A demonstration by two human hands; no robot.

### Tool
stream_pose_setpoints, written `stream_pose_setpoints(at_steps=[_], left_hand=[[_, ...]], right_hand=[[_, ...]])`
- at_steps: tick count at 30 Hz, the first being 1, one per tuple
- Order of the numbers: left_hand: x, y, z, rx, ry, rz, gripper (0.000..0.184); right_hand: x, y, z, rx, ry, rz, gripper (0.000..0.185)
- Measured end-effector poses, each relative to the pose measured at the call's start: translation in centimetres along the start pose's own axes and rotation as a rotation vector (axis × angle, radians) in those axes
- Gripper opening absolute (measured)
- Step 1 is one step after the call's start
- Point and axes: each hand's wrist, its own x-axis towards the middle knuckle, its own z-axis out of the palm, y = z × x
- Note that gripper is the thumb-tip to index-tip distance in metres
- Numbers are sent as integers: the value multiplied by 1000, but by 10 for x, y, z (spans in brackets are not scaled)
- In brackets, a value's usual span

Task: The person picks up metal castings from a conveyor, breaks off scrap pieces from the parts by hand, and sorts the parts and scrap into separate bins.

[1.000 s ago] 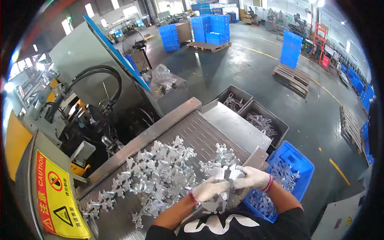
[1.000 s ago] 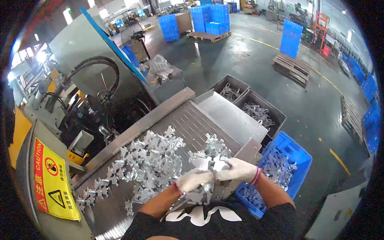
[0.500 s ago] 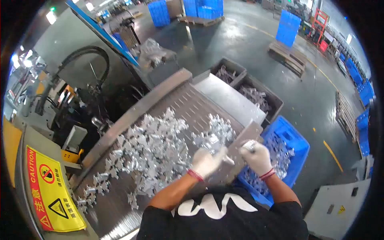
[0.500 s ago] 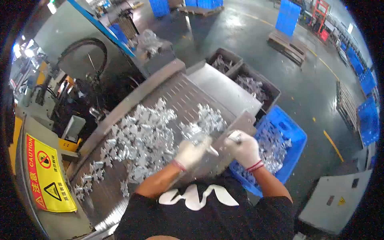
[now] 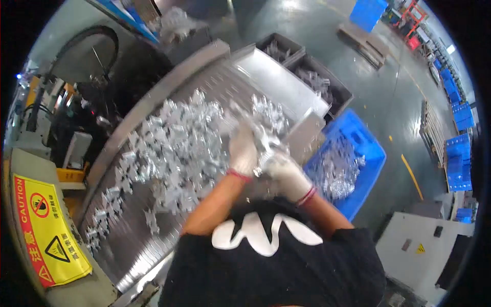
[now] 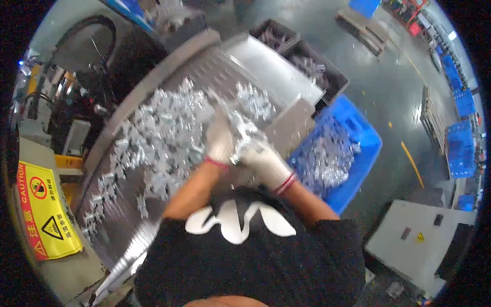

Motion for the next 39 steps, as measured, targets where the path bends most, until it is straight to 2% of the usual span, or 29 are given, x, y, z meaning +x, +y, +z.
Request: stream_pose_setpoints(at_steps=[1, 2, 3, 4, 5, 6, 7, 8, 9, 10, 11, 12, 13, 14, 17, 18, 20, 21, 23, 25, 27, 29, 30, 31, 33, 35, 36, 38, 39], left_hand=[[15, -19, -8, 203, 5, -68, 54], [17, -31, -21, -409, -235, 20, 51], [-15, 24, -10, 64, -75, -25, 54], [4, -22, -37, 473, -64, 332, 61], [-3, -17, -51, 193, -283, -174, 60], [-16, -3, -53, 293, -320, -26, 58], [-30, 7, -63, 347, -419, -53, 51], [-44, 20, -82, 860, -533, 423, 51], [-84, 66, -77, 757, -446, 428, 58], [-85, 75, -83, 944, -340, 749, 62], [-88, 83, -89, 1117, -220, 1065, 66], [-90, 105, -88, 1268, -165, 1148, 77], [-79, 116, -90, 1293, -221, 1197, 82], [-70, 124, -93, 1318, -280, 1246, 86], [-49, 127, -98, 1230, -606, 1183, 85], [-49, 135, -90, 1253, -559, 1258, 57], [-33, 131, -83, 1411, -534, 1303, 28], [-31, 133, -76, 1363, -454, 1387, 20], [-26, 129, -69, 1317, -408, 1424, 18], [-26, 124, -61, 1299, -280, 1475, 13], [-25, 117, -57, 1324, -259, 1393, 12], [-27, 113, -54, 1426, -201, 1448, 9], [-27, 111, -51, 1506, -169, 1480, 8], [-22, 105, -49, 1470, -106, 1521, 6], [-15, 101, -54, 1472, -152, 1386, 8], [-5, 99, -58, 1137, -110, 1257, 13], [-5, 104, -61, 819, -245, 843, 14], [-16, 125, -60, 172, -456, 136, 20], [-18, 123, -58, 207, -440, 107, 18]], right_hand=[[14, 36, 41, 551, 155, -188, 25], [22, 44, 40, 706, 103, -30, 30], [26, 30, 45, 563, 172, -166, 33], [29, 42, 52, 631, 224, -181, 33], [24, 8, 38, 827, 273, 202, 30], [29, 6, 28, 688, 322, 66, 28], [52, 42, 7, 1312, 144, -45, 24], [31, -11, -5, 369, 342, 21, 28], [32, -19, -16, 404, 309, 13, 28], [28, -21, -32, 358, 192, -62, 30], [27, -32, -36, 254, 117, 32, 31], [24, -40, -39, 147, 41, 128, 31], [24, -31, -40, -32, -80, -141, 38], [21, -42, -41, -34, -84, -142, 38], [21, -78, -50, -759, 12, -504, 44], [22, -81, -50, -739, 10, -534, 43], [23, -80, -51, -715, 9, -577, 42], [21, -89, -48, -626, 55, -502, 40], [21, -102, -48, -495, 106, -271, 36], [22, -110, -48, -63, 103, 58, 34], [27, -116, -54, 82, 41, 146, 30], [29, -99, -49, 588, -17, 201, 30], [36, -90, -38, 419, 69, 192, 31], [38, -84, -38, 203, 84, 42, 27], [35, -88, -37, 495, 115, 213, 31], [35, -68, -44, 569, 190, 145, 43], [32, -78, -43, 647, 241, 94, 47], [28, -54, -52, 614, 65, 101, 51], [26, -48, -40, 451, 43, 41, 50]])
